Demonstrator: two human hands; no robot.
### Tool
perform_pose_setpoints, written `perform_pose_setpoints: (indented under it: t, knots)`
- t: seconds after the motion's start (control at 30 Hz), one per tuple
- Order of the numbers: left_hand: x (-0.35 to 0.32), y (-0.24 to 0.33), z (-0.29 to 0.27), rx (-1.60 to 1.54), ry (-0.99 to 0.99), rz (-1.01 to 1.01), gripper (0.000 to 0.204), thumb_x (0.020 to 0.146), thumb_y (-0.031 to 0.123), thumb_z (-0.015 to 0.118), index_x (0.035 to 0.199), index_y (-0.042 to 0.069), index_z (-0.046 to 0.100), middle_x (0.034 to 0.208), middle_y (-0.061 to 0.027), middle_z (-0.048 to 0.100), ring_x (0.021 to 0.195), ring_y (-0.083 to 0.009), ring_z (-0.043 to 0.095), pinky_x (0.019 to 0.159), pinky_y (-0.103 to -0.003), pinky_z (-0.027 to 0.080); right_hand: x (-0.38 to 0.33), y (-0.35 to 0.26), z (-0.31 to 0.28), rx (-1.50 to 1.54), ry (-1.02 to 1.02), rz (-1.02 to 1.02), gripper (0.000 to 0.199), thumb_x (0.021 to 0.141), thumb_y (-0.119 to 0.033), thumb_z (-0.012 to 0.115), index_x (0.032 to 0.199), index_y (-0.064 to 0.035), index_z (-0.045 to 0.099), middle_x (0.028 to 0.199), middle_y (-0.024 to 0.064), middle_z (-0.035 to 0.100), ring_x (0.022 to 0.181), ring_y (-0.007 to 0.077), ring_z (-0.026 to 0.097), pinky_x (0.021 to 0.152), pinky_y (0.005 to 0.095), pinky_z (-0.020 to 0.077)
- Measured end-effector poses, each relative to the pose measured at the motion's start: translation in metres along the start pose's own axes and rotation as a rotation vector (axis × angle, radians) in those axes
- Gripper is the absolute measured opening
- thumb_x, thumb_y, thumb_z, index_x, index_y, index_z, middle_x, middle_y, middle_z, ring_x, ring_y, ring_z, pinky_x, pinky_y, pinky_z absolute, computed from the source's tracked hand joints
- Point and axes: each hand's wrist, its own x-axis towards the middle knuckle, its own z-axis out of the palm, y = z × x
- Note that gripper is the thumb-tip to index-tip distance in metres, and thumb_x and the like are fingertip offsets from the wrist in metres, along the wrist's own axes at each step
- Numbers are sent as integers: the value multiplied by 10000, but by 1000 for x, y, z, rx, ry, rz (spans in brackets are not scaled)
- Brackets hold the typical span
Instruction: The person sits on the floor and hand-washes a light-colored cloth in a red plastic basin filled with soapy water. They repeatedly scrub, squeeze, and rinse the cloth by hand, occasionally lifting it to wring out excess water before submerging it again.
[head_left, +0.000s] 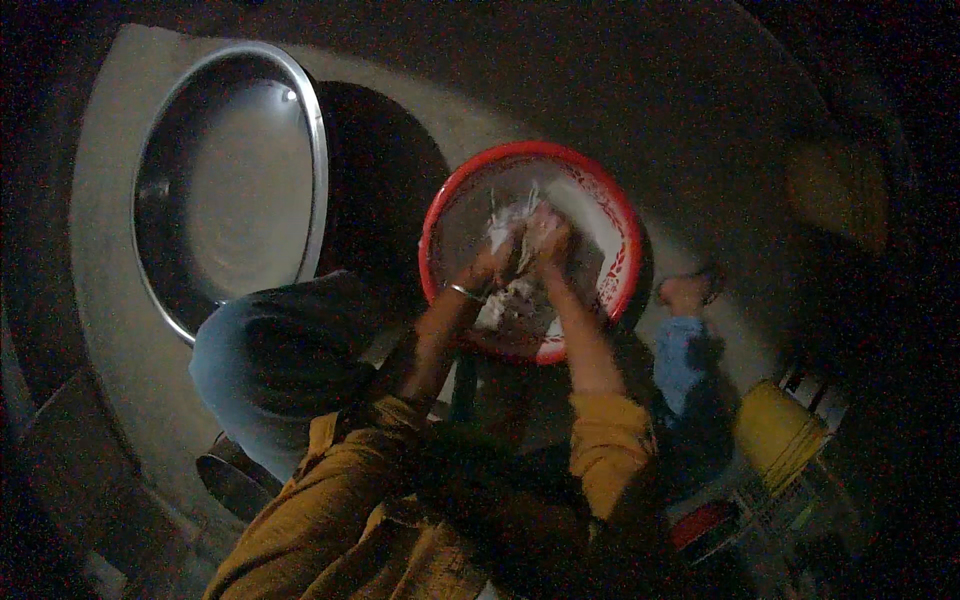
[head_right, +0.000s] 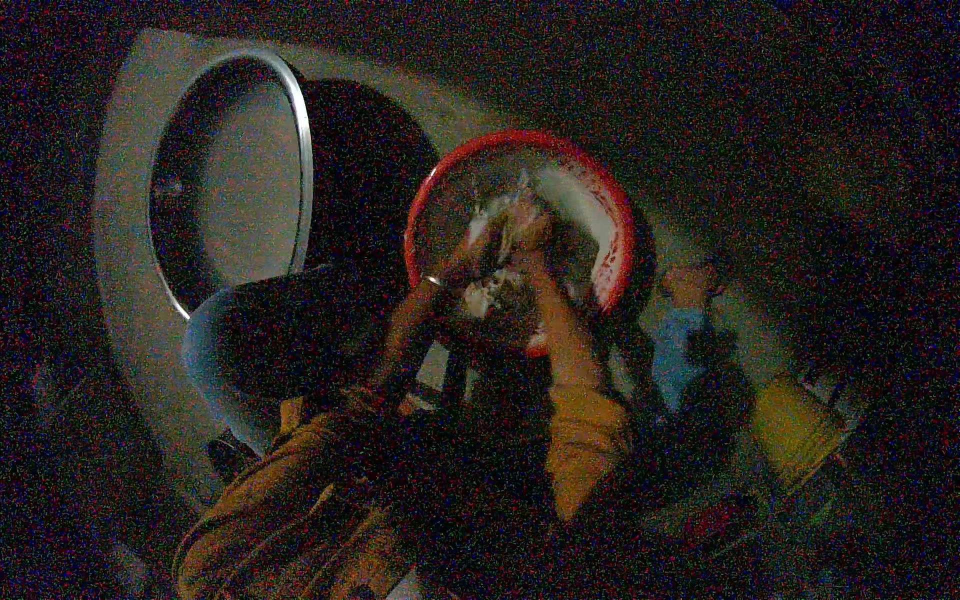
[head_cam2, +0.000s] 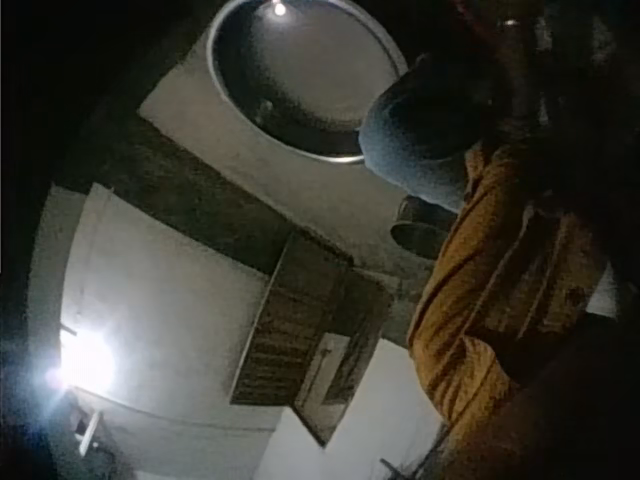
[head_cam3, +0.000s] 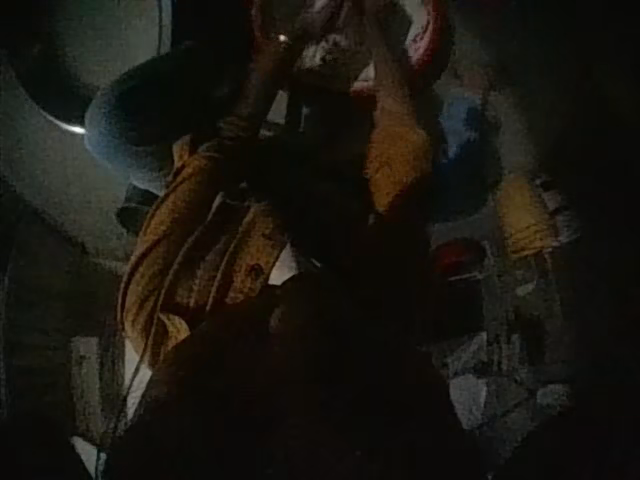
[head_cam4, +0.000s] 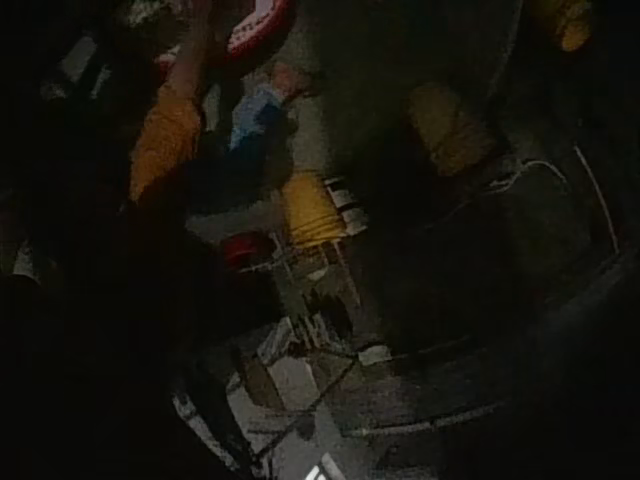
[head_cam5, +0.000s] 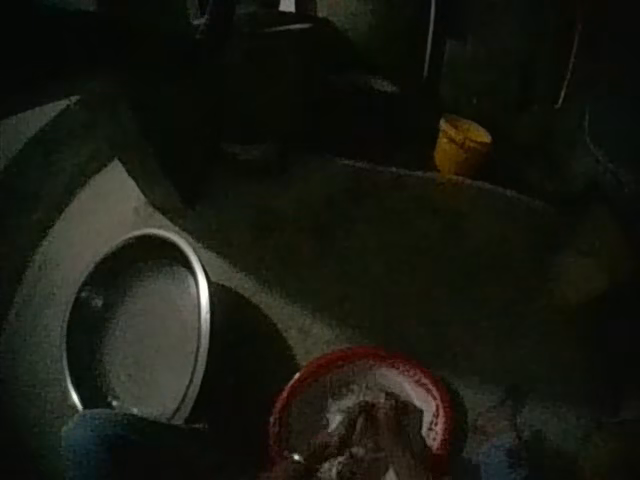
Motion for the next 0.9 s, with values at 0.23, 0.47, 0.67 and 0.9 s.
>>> perform_pose_setpoints:
  t: [0.23, 0.47, 0.67, 0.9]
  knots:
    - [3, -24, -49, -253, 188, -285, 557, 917, 582, 328, 921, 76, 560, 804, -22, 559, 645, -160, 535, 609, -338, 494, 8, -28, -51, -707, 109, -116, 360, 947, -318, 436, 1199, -63, 465, 1096, 174, 508, 938, 326, 526, 832, 370, 451]
    - [-43, 77, -4, -238, 149, -198, 652, 900, 613, 334, 1162, 49, 531, 970, -59, 591, 824, -172, 551, 705, -307, 460, -43, -77, 48, 582, 136, 93, 209, 903, -180, 524, 815, 9, 538, 847, 113, 515, 764, 213, 486, 704, 332, 427]
    - [-16, -17, -37, -300, -20, -237, 625, 911, 597, 321, 1157, 62, 530, 1013, -76, 580, 886, -179, 554, 743, -323, 461, -37, -89, 14, 412, 2, -137, 222, 895, -226, 529, 868, -9, 568, 865, 114, 541, 807, 226, 504, 725, 353, 429]
    - [-14, 8, -8, 188, 65, -25, 594, 923, 577, 307, 1151, 77, 530, 1064, -95, 568, 958, -186, 556, 787, -342, 462, 8, -12, -41, -509, 39, -397, 312, 911, -310, 482, 1004, -37, 600, 989, 125, 565, 953, 277, 509, 840, 403, 422]
